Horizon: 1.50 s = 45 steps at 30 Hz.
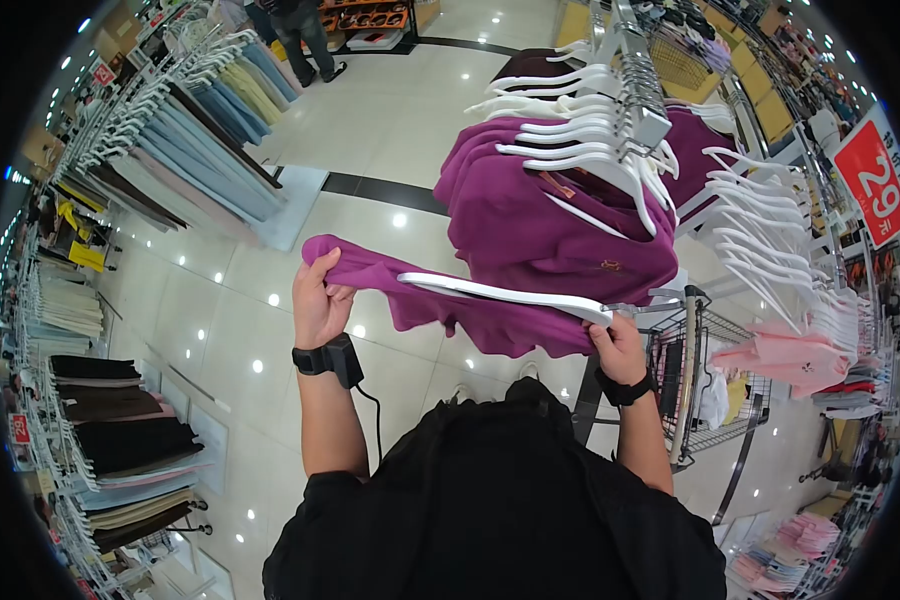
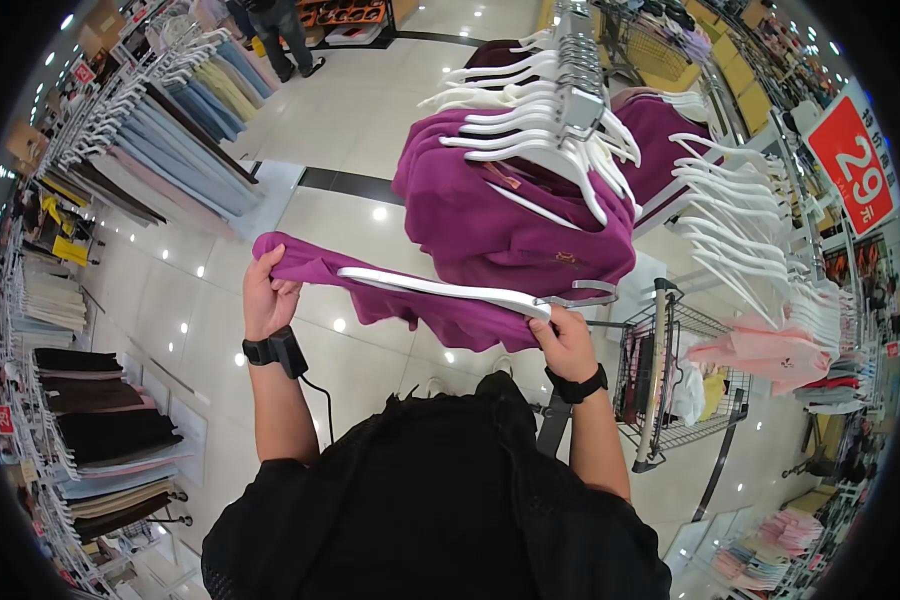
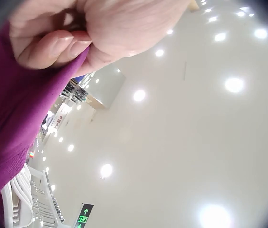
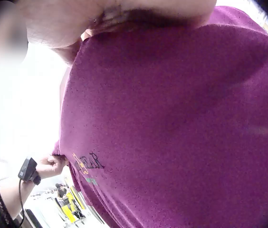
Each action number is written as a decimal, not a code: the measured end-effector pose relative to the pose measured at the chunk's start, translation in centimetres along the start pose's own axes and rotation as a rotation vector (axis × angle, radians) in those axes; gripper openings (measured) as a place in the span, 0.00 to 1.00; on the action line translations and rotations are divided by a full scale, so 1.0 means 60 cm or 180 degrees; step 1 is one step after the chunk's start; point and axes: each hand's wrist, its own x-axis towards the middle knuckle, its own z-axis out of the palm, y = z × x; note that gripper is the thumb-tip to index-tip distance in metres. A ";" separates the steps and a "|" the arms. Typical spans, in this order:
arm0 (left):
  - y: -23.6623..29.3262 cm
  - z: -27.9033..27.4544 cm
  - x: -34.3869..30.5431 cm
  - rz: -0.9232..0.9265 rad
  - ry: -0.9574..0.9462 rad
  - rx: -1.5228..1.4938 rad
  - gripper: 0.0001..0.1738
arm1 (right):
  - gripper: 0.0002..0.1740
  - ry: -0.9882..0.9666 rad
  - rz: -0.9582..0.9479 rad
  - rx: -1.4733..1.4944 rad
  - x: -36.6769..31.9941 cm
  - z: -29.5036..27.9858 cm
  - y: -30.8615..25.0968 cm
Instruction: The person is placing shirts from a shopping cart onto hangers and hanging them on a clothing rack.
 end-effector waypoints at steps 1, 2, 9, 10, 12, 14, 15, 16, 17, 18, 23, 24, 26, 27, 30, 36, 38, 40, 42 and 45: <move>-0.009 0.002 0.007 -0.0015 -0.0011 0.0013 0.08 | 0.12 -0.0087 0.0082 0.0054 -0.001 -0.009 0.005; -0.020 0.004 0.014 -0.0036 -0.0104 -0.0034 0.07 | 0.12 -0.0138 0.0156 0.0147 -0.006 -0.019 0.015; -0.138 0.140 0.013 0.0041 0.0021 0.2154 0.08 | 0.10 -0.0105 -0.0008 -0.0190 0.007 -0.083 0.070; -0.143 0.151 0.014 0.0058 0.0028 0.2172 0.08 | 0.09 -0.0054 -0.0069 -0.0076 0.015 -0.096 0.075; -0.153 0.175 0.008 0.0081 -0.0060 0.2557 0.08 | 0.08 0.0004 -0.0077 0.0135 0.025 -0.126 0.075; -0.186 0.185 0.003 0.0335 0.0109 0.2763 0.08 | 0.09 0.0151 -0.0228 0.0330 0.031 -0.152 0.088; -0.207 0.184 0.002 0.0601 0.0259 0.2934 0.07 | 0.09 0.0134 -0.0214 0.0349 0.028 -0.164 0.099; -0.229 0.176 0.001 0.0655 0.0452 0.3147 0.07 | 0.10 0.0149 -0.0024 0.0553 0.023 -0.177 0.112; -0.257 0.176 -0.002 0.0653 0.0472 0.3155 0.07 | 0.10 0.0167 0.0157 0.0754 0.022 -0.191 0.124; -0.288 0.181 -0.007 0.0604 0.0287 0.3477 0.08 | 0.11 0.0201 0.0007 0.0894 0.026 -0.199 0.131; -0.458 0.270 -0.021 0.0202 -0.1090 0.3241 0.18 | 0.11 -0.0051 -0.0284 0.1224 0.038 -0.229 0.157; -0.496 0.285 -0.019 0.0063 -0.1172 0.3333 0.19 | 0.11 -0.0135 -0.0275 0.1355 0.042 -0.232 0.147; -0.576 0.297 -0.007 -0.0013 -0.1525 0.3443 0.19 | 0.11 -0.0583 -0.0268 0.1327 0.048 -0.264 0.138; -0.618 0.293 0.004 0.0043 -0.1791 0.3463 0.18 | 0.12 -0.0594 -0.0483 0.1369 0.051 -0.266 0.141; -0.684 0.299 0.013 -0.1594 -0.2274 0.2472 0.21 | 0.11 -0.0828 -0.0250 0.1328 0.048 -0.290 0.134; -0.676 0.327 -0.020 -0.1441 -0.2159 0.2430 0.24 | 0.12 -0.0680 0.0025 0.1395 0.032 -0.316 0.149; -0.665 0.339 -0.032 -0.1387 -0.2100 0.2269 0.23 | 0.11 -0.0594 -0.0096 0.1355 0.027 -0.312 0.149; -0.641 0.364 -0.043 -0.1056 -0.1999 0.2388 0.21 | 0.10 -0.0498 -0.0244 0.1309 0.022 -0.301 0.137; -0.611 0.383 -0.050 -0.0912 -0.2041 0.2544 0.22 | 0.09 -0.0534 -0.0309 0.1179 0.017 -0.285 0.112; -0.594 0.369 -0.058 -0.0734 -0.1994 0.2462 0.20 | 0.09 -0.0530 -0.0376 0.1134 0.009 -0.259 0.094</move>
